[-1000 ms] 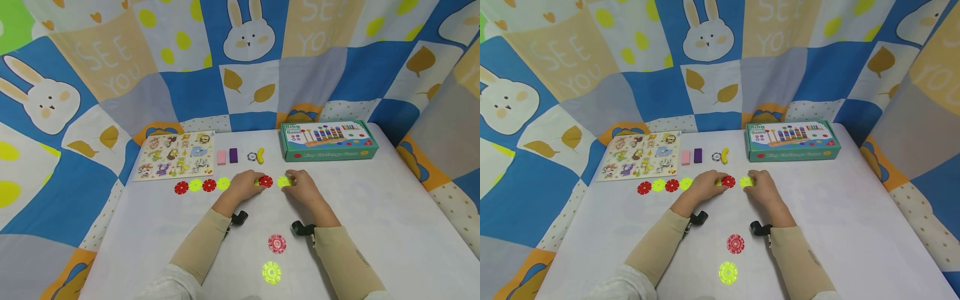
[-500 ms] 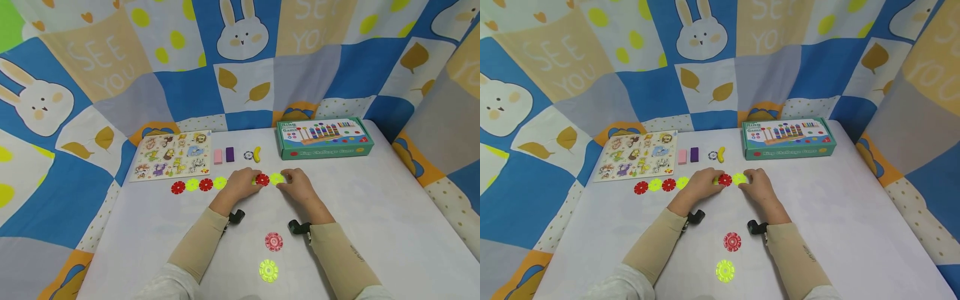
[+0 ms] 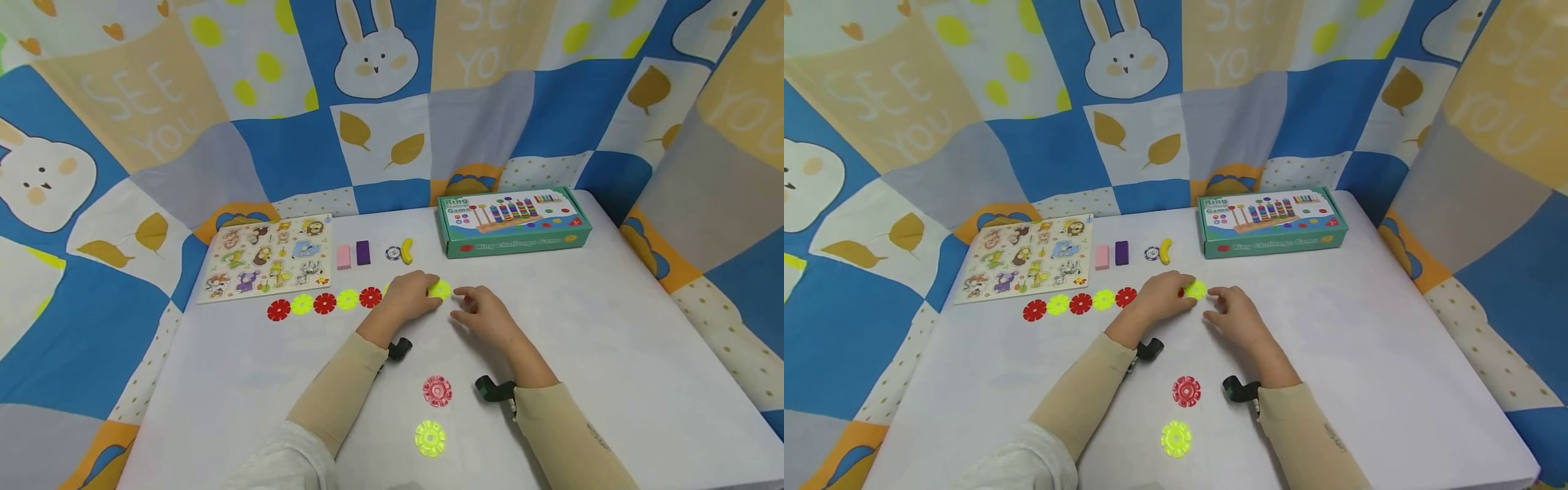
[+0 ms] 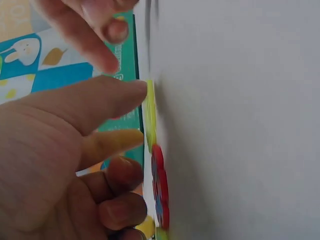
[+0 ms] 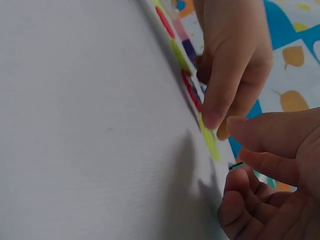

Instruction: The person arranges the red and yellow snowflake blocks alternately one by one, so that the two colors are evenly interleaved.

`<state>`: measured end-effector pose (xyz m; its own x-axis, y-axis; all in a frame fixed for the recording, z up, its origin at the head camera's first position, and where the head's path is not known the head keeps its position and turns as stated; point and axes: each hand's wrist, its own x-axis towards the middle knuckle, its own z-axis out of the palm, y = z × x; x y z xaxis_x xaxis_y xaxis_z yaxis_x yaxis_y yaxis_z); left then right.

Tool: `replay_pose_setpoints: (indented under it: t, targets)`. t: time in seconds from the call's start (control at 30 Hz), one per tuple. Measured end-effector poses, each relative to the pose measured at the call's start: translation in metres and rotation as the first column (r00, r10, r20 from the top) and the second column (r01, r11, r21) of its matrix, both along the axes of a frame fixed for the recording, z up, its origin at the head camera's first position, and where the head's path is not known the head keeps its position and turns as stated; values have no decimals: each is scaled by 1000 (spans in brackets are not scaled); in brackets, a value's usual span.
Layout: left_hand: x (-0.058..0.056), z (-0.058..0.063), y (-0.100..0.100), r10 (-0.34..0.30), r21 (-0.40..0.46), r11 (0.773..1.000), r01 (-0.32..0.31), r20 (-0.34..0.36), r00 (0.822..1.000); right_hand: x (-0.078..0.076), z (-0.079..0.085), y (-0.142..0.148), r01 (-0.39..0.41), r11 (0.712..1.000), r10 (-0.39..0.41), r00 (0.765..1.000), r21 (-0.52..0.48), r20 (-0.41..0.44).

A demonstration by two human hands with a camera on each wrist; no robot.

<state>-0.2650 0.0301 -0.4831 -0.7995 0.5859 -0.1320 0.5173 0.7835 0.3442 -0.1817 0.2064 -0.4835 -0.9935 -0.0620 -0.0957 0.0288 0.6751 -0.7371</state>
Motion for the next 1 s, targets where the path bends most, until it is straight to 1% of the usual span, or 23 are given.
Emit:
replay_pose_setpoints:
  t: [0.17, 0.2, 0.27, 0.33, 0.4, 0.47, 0.57, 0.63, 0.77, 0.93, 1.0]
  targets:
    - [1, -3, -1, 6, 30, 1000, -7, 22, 1000, 39, 3, -7, -49, 998, 49, 999, -41, 0]
    - [1, -4, -1, 9, 36, 999, -9, 22, 1000, 48, 4, -10, -68, 996, 68, 998, -50, 6]
    - [0, -7, -2, 18, 48, 999, -19, 24, 1000, 65, 2, -16, -131, 990, 131, 991, -52, 4]
    - [-1, -9, -2, 24, 61, 998, -25, 24, 999, 80, -1, -23, -203, 979, 203, 979, -23, -7]
    - [-2, -12, -3, 21, 68, 997, -22, 16, 1000, 92, -4, -31, -267, 963, 268, 963, 44, -33]
    - [-3, -14, -3, 21, 75, 997, -21, 14, 1000, 100, -6, -38, -299, 945, 309, 949, 130, -61]
    - [-4, -16, -4, 22, 73, 997, -23, 11, 1000, 104, -8, -46, -290, 930, 316, 944, 226, -89]
    - [-4, -16, -4, 26, 75, 997, -27, 18, 1000, 104, -8, -49, -282, 926, 311, 947, 249, -84]
    - [-3, -14, -4, 31, 75, 997, -33, 28, 999, 104, -7, -51, -277, 930, 299, 952, 242, -60]
    - [-2, -13, -4, 35, 85, 996, -37, 32, 999, 104, -3, -55, -219, 942, 224, 975, 254, 10]
    - [-2, -14, -4, 32, 89, 995, -34, 28, 999, 102, -2, -55, -211, 941, 207, 977, 263, 46]
